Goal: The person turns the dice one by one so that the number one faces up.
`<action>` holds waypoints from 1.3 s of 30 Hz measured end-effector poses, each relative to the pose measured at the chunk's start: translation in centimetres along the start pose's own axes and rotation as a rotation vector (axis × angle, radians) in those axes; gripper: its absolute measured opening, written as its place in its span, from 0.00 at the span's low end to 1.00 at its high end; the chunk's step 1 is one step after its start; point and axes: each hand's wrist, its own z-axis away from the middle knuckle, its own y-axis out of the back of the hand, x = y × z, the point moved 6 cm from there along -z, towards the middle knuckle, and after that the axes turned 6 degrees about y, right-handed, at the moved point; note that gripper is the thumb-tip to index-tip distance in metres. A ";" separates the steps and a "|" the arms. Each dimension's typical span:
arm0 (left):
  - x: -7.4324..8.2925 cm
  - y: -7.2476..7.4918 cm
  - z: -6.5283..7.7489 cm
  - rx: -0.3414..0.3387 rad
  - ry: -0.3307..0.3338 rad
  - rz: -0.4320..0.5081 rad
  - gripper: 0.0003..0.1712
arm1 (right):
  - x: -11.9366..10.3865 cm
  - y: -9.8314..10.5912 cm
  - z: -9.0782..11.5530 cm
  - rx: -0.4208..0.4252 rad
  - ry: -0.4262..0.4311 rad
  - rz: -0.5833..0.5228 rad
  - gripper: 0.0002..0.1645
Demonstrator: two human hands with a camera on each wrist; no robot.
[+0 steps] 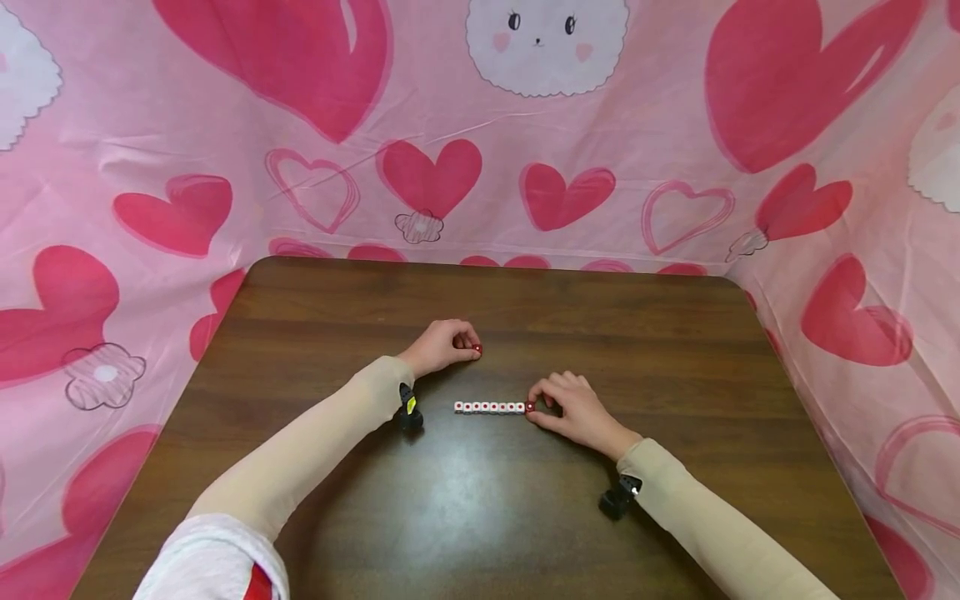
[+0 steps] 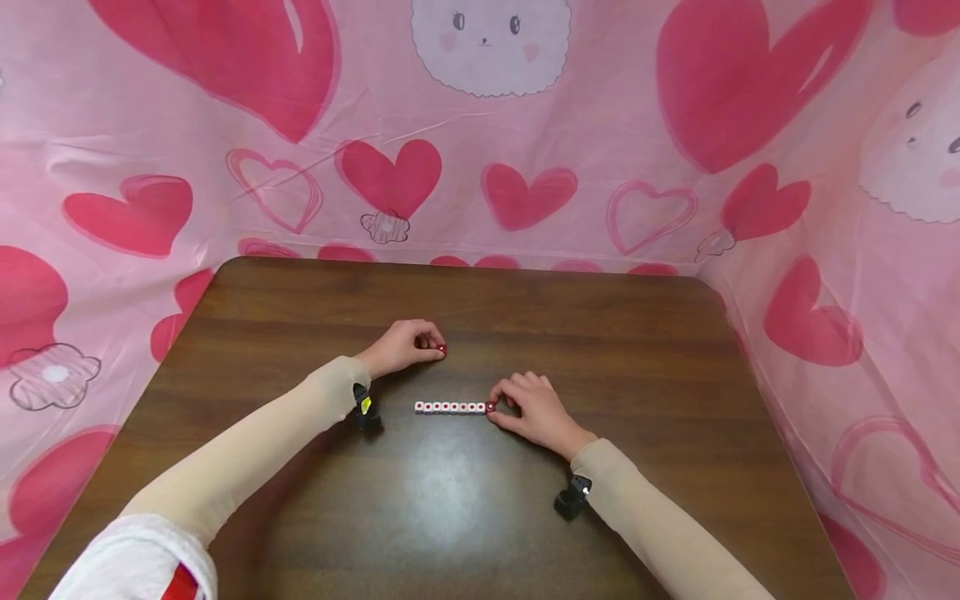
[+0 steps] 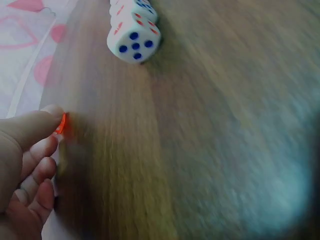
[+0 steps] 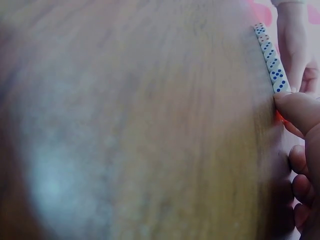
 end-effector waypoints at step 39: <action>1.0 -1.2 10.8 0.038 -0.173 -0.298 0.05 | 0.4 -0.2 0.2 0.005 0.007 0.001 0.12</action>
